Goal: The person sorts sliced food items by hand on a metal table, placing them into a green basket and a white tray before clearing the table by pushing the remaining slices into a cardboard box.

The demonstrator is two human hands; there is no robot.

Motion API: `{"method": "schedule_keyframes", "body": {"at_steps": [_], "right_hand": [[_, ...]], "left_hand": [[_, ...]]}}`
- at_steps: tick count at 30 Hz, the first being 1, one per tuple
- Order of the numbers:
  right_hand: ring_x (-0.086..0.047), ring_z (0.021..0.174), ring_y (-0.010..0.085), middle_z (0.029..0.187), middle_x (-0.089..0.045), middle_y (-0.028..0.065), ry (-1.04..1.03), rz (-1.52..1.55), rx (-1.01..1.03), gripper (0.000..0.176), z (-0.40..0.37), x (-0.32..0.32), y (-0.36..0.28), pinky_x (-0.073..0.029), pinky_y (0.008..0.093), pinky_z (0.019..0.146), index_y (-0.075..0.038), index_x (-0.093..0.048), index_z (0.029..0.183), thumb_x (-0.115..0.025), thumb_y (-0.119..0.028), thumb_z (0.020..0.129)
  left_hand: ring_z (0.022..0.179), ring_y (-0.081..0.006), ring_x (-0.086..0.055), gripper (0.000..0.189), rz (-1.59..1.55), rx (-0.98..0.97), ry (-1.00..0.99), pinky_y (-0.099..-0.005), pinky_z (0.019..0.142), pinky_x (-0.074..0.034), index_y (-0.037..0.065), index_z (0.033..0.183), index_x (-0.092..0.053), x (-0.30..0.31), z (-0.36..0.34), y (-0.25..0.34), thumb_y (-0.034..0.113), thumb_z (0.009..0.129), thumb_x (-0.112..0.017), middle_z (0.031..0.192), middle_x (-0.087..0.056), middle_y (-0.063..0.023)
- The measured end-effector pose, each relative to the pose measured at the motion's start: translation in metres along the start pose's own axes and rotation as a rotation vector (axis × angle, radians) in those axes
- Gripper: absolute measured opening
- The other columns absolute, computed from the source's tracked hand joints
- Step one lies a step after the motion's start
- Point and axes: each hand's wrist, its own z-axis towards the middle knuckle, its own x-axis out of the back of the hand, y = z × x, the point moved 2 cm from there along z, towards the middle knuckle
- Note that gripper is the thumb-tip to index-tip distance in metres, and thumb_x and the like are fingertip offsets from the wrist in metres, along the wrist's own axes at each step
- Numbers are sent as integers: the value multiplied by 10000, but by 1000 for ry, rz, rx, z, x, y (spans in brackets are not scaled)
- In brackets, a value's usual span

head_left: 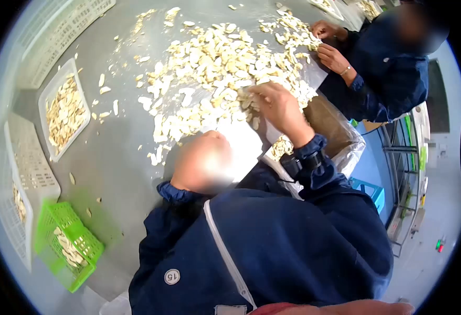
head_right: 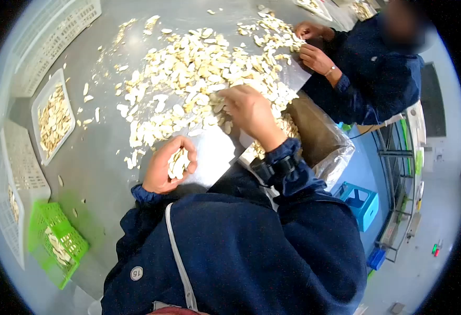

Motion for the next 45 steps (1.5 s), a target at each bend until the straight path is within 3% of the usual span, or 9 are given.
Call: {"method": "schedule_keyframes", "body": {"at_steps": [7,8,17,21,24,31,36,39,45], "right_hand": [[-665,1071,314,1196,-722,74,26,134,344,304,4,-62,-59,-539,414,962,-137,-755,1196,-734,-114,893],[-665,1074,310,1179,-728,68,15,124,336,303,5,-64,-56,-534,411,965,-143,-756,1185,-728,-117,885],[-678,1011,357,1074,-740,133,242,-102,-98,239,-5,4,33,-554,439,911,-108,-789,1115,-648,-48,933],[-681,992,338,1039,-738,113,183,-30,-97,167,1,1,23,-558,429,890,-107,-810,1033,-694,-76,917],[-677,969,330,1024,-741,91,238,-114,88,174,18,-23,16,-550,418,890,-124,-803,1040,-710,-90,896],[-661,1035,350,1076,-745,105,188,-155,-100,129,20,-14,26,-542,448,880,-89,-746,1025,-703,-116,906],[-639,1106,357,1206,-704,118,145,-36,92,326,6,-25,-9,-537,436,970,-138,-752,1213,-742,-107,889],[-636,1112,354,1214,-711,115,118,-37,155,209,10,-39,-14,-538,435,952,-110,-765,1109,-737,-114,901],[-697,956,404,1046,-746,172,196,3,-174,166,3,-11,14,-563,453,853,-57,-749,1079,-679,-163,972]], "left_hand": [[577,-124,-573,371,-359,140,-132,-251,494,-453,21,1057,-613,-11,-7,9,366,1105,-486,853,-692,-122],[471,-72,-458,455,-277,112,-74,-206,402,-321,31,1040,-601,-12,-6,3,424,1127,-388,770,-664,-124],[482,-77,-470,418,-280,112,-86,-212,421,-356,29,1054,-605,-10,-7,6,387,1130,-403,792,-668,-107],[483,-74,-470,415,-280,105,-102,-210,423,-358,29,1062,-605,-10,-6,8,384,1131,-400,800,-666,-109],[727,-136,-643,393,-327,98,-170,-193,408,-403,20,1055,-575,-6,-6,6,361,1153,-406,950,-632,-97],[576,-87,-548,420,-265,107,-141,-192,403,-382,24,1030,-582,-8,-7,11,371,1148,-377,846,-640,-117],[489,-72,-483,421,-259,131,-115,-194,406,-379,25,1020,-589,-16,-7,16,370,1143,-381,813,-649,-131],[527,-80,-514,412,-241,122,-128,-198,410,-379,20,1018,-586,-15,-8,16,358,1141,-386,825,-643,-126],[608,-100,-564,436,-256,105,-152,-205,410,-366,13,1009,-576,-11,-6,10,371,1156,-375,846,-628,-119]]}}
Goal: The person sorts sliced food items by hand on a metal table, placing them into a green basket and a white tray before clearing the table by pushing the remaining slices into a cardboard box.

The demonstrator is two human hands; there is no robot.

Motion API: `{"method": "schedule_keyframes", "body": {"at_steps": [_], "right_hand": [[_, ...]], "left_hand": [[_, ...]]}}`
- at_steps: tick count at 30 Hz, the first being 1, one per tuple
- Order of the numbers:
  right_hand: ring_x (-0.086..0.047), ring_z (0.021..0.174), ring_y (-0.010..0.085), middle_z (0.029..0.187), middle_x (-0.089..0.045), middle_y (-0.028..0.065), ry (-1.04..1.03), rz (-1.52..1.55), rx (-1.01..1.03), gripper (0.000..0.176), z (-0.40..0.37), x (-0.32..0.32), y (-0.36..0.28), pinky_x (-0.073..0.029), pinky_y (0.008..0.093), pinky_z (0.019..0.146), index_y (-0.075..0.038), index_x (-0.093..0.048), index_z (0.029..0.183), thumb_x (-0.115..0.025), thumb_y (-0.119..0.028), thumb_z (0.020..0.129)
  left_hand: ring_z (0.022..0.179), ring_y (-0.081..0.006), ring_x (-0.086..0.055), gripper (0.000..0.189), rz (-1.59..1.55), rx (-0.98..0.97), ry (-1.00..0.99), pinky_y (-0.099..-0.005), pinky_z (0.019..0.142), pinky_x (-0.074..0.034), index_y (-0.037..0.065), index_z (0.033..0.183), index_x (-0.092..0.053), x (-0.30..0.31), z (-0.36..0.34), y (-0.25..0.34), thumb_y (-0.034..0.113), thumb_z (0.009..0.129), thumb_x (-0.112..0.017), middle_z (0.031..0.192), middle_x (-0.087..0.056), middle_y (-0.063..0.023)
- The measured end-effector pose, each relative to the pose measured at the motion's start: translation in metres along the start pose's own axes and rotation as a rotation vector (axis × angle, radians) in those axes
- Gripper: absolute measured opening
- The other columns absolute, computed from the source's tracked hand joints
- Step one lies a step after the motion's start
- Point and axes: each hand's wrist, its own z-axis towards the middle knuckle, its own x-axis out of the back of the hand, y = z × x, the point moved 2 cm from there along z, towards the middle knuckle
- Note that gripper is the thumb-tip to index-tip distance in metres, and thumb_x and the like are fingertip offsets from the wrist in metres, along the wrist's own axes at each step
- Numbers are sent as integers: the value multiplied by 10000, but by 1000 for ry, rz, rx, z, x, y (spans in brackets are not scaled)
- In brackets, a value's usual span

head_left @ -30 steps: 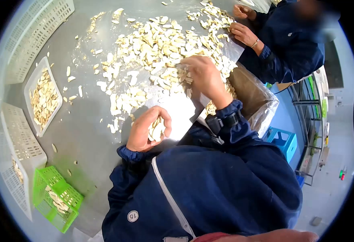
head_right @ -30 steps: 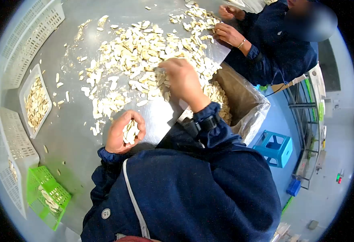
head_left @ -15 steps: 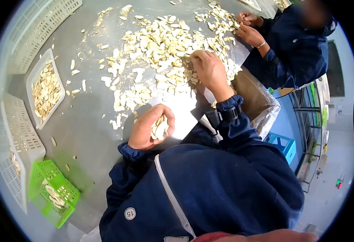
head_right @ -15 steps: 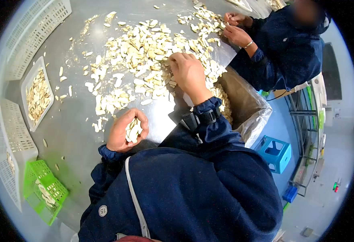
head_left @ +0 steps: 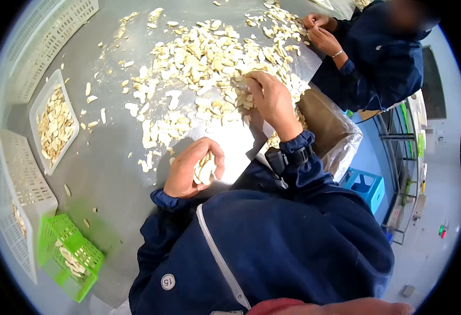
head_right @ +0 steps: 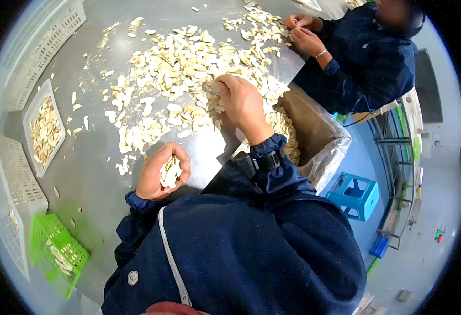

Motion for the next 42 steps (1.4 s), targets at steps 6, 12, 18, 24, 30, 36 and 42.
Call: {"method": "schedule_keyframes", "body": {"at_steps": [6,12,18,24,30,36,42], "right_hand": [[-707,1011,399,1109,-746,169,-76,-15,-33,332,-20,13,16,-576,464,873,-99,-718,1259,-557,-38,975],[-678,993,358,1053,-730,123,91,-74,126,260,-20,12,5,-563,429,875,-123,-748,1166,-642,-68,935],[-676,920,332,927,-712,97,-66,-26,37,207,-29,-9,-15,-557,436,796,-129,-780,1050,-772,-255,886],[-669,981,345,1008,-707,109,-22,-55,107,243,-20,-3,-17,-561,434,824,-126,-761,1138,-739,-199,907],[-559,1360,322,1469,-605,73,-274,218,719,389,-32,-62,-94,-476,482,1085,-219,-745,1270,-785,-301,891],[-610,1292,311,1403,-660,76,-295,178,633,335,-29,-80,-85,-490,462,1077,-195,-756,1242,-708,-162,912],[-668,987,327,1057,-743,91,-11,-23,276,191,-9,-24,-35,-533,429,901,-118,-800,1082,-719,-84,912]], "left_hand": [[704,-144,-638,409,-54,2,12,-203,387,-379,18,1029,-569,3,0,-5,361,1160,-390,930,-631,-109],[525,-79,-501,418,0,-7,36,-209,427,-367,39,1044,-598,2,1,-5,390,1140,-393,810,-664,-111],[565,-81,-527,393,-4,-1,164,-216,424,-360,37,1069,-597,-1,0,-7,374,1130,-404,838,-656,-104],[598,-96,-582,438,63,17,-52,-212,424,-389,12,1032,-605,-4,-3,2,391,1142,-414,814,-644,-117],[650,-197,-607,442,110,-61,-271,-290,565,-478,-38,985,-599,-17,-12,0,321,1147,-398,855,-608,-166],[658,-209,-602,446,86,-42,-273,-310,610,-503,-43,931,-593,-20,-13,6,285,1146,-379,826,-598,-178],[575,-85,-538,414,18,49,-105,-199,453,-396,2,1044,-610,-13,-4,5,334,1151,-387,832,-659,-109]]}}
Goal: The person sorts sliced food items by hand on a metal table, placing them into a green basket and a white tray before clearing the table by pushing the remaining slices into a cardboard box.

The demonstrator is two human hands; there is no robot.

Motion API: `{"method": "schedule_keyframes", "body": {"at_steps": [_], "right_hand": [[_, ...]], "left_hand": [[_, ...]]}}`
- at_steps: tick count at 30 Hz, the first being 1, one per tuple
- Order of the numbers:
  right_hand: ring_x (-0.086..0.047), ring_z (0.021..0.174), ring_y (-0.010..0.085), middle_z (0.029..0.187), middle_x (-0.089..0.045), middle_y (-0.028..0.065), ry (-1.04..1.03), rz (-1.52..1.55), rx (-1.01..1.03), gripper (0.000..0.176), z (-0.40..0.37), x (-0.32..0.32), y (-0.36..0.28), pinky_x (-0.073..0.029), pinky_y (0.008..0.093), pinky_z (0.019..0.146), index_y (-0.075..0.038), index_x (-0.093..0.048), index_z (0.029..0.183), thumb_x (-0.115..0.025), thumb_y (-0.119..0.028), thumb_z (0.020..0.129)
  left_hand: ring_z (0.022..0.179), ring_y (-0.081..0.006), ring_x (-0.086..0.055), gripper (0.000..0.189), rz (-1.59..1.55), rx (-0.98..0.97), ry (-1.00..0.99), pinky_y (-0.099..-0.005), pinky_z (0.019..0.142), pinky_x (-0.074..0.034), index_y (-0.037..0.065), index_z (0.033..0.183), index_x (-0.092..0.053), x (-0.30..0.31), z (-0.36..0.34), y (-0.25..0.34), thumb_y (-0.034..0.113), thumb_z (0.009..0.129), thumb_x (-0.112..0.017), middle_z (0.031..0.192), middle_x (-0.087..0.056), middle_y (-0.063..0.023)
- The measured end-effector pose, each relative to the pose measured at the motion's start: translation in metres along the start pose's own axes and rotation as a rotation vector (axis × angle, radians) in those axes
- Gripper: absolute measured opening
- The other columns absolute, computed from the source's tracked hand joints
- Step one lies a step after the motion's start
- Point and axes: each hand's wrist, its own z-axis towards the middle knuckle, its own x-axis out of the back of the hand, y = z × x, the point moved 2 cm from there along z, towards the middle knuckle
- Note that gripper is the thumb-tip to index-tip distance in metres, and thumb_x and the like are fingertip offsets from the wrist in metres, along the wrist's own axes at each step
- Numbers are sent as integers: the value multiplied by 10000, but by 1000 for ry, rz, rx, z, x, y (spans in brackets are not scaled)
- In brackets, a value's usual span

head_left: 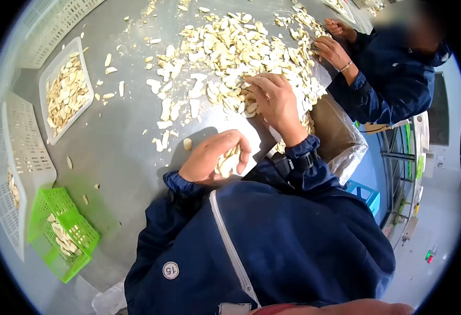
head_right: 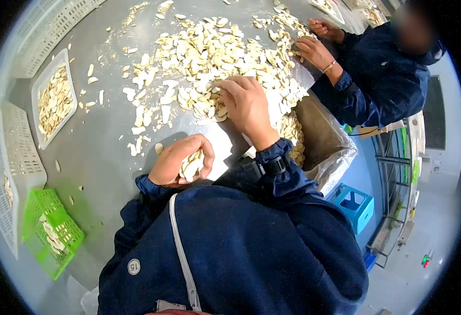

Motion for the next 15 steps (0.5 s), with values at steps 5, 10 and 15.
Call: {"method": "schedule_keyframes", "body": {"at_steps": [5,10,15], "right_hand": [[-652,942,294,955,-715,76,-81,11,45,245,7,-21,-32,-518,419,864,-144,-798,1048,-800,-311,869],[-671,929,308,972,-717,93,-160,12,43,254,15,-32,-36,-536,423,841,-152,-777,1147,-744,-230,907],[-746,887,299,1197,-740,136,-317,286,-363,362,16,-7,-15,-581,361,829,-113,-704,1337,-665,-109,977]], "left_hand": [[804,-159,-654,360,-68,38,-12,-282,718,-539,-15,1091,-625,9,1,-3,289,1140,-439,924,-663,-104],[811,-168,-653,346,-95,37,-23,-289,744,-546,-22,1094,-624,4,0,0,277,1137,-454,936,-659,-107],[817,-159,-652,356,-58,22,-27,-270,698,-526,-1,1089,-626,4,0,0,298,1140,-441,941,-658,-104]]}}
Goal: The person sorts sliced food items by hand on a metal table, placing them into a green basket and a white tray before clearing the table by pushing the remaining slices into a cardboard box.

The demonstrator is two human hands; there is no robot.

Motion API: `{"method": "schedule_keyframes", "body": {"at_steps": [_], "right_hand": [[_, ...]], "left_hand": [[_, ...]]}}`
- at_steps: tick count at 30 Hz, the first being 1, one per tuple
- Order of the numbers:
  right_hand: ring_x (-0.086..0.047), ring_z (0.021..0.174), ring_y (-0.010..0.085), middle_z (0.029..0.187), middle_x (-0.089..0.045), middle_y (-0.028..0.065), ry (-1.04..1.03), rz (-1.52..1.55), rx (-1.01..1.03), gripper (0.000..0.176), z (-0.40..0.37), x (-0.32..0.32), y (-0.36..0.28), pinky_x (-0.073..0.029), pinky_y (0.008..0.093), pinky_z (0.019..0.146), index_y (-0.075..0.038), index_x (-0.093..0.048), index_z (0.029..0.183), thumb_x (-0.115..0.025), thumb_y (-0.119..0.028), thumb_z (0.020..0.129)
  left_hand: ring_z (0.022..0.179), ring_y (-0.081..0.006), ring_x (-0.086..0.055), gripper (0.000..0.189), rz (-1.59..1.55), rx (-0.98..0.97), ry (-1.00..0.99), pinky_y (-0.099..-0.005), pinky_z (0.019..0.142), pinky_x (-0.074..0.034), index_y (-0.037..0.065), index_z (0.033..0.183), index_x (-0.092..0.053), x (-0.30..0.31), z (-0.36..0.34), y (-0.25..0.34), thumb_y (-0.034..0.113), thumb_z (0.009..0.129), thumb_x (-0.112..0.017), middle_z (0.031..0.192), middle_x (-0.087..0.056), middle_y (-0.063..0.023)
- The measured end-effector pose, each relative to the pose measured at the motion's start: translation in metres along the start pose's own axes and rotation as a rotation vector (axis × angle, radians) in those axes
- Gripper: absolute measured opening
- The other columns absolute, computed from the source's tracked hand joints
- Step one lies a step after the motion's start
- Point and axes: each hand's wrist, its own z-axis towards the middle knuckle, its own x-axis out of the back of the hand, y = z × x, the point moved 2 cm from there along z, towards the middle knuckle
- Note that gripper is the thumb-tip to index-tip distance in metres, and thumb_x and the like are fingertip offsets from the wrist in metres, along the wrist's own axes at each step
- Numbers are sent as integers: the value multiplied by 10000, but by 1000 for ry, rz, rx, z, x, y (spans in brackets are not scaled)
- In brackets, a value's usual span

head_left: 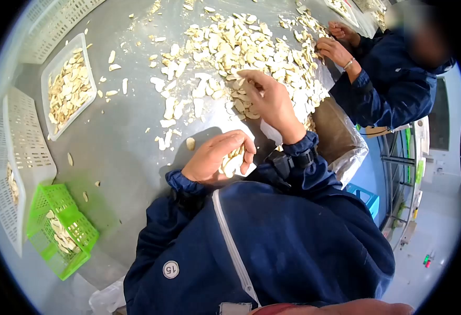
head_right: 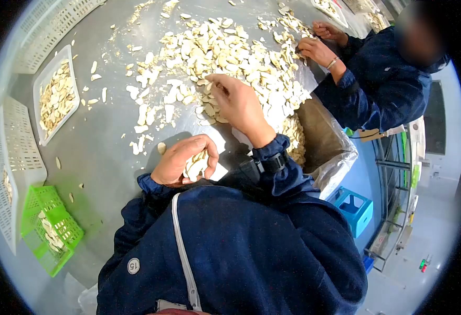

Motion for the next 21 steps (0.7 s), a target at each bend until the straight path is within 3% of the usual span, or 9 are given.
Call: {"method": "schedule_keyframes", "body": {"at_steps": [4,7,8,11,12,17,19,20,21], "right_hand": [[-739,1010,242,1385,-661,180,-1,467,9,506,-6,10,9,-578,335,865,-81,-567,1500,-624,-40,999],[-739,1030,265,1374,-660,196,163,203,58,489,0,27,20,-580,348,877,-82,-582,1487,-617,-41,1001],[-740,1006,302,1304,-696,190,254,58,77,400,1,33,21,-582,368,869,-90,-667,1395,-626,-47,999],[-728,962,333,1173,-738,173,185,-71,92,276,0,35,22,-577,391,843,-92,-753,1247,-653,-69,990],[-718,911,333,1036,-750,152,154,-41,135,199,-1,29,14,-569,401,809,-82,-785,1144,-677,-81,977],[-686,874,326,959,-737,98,249,-391,331,270,-1,-15,-13,-547,448,791,-170,-780,1136,-768,-296,898],[-685,883,337,903,-723,108,249,-318,313,234,3,-19,-10,-537,456,803,-142,-792,1078,-771,-275,887],[-685,884,337,897,-720,110,241,-272,291,220,7,-18,-8,-537,455,802,-136,-795,1060,-769,-271,888],[-685,886,336,891,-717,111,232,-227,267,207,9,-16,-5,-537,455,802,-131,-798,1042,-767,-267,889]], "left_hand": [[764,-122,-640,366,47,-11,24,-227,545,-458,21,1091,-632,2,1,-3,318,1142,-425,925,-660,-90],[540,-66,-533,423,103,11,97,-194,440,-412,19,1042,-614,-6,0,1,352,1149,-375,796,-659,-93],[540,-68,-532,423,109,6,102,-196,443,-413,18,1040,-614,-4,1,-1,352,1148,-377,798,-660,-93],[535,-73,-528,425,121,2,115,-200,449,-409,14,1032,-613,1,2,-5,352,1147,-382,796,-661,-96],[530,-72,-524,426,122,8,119,-199,448,-405,13,1029,-612,1,2,-4,352,1146,-383,790,-661,-98],[484,-73,-496,436,114,-1,157,-206,425,-379,10,1006,-603,0,4,-3,360,1146,-384,754,-659,-112],[467,-76,-486,439,98,1,186,-210,411,-369,11,998,-600,2,2,-4,365,1145,-386,742,-658,-117],[484,-51,-474,402,83,5,133,-193,419,-349,46,1101,-624,8,0,-6,363,1147,-381,820,-678,-93],[479,-51,-470,405,66,-7,142,-193,419,-348,45,1100,-621,9,-1,-7,367,1148,-380,814,-673,-91]]}}
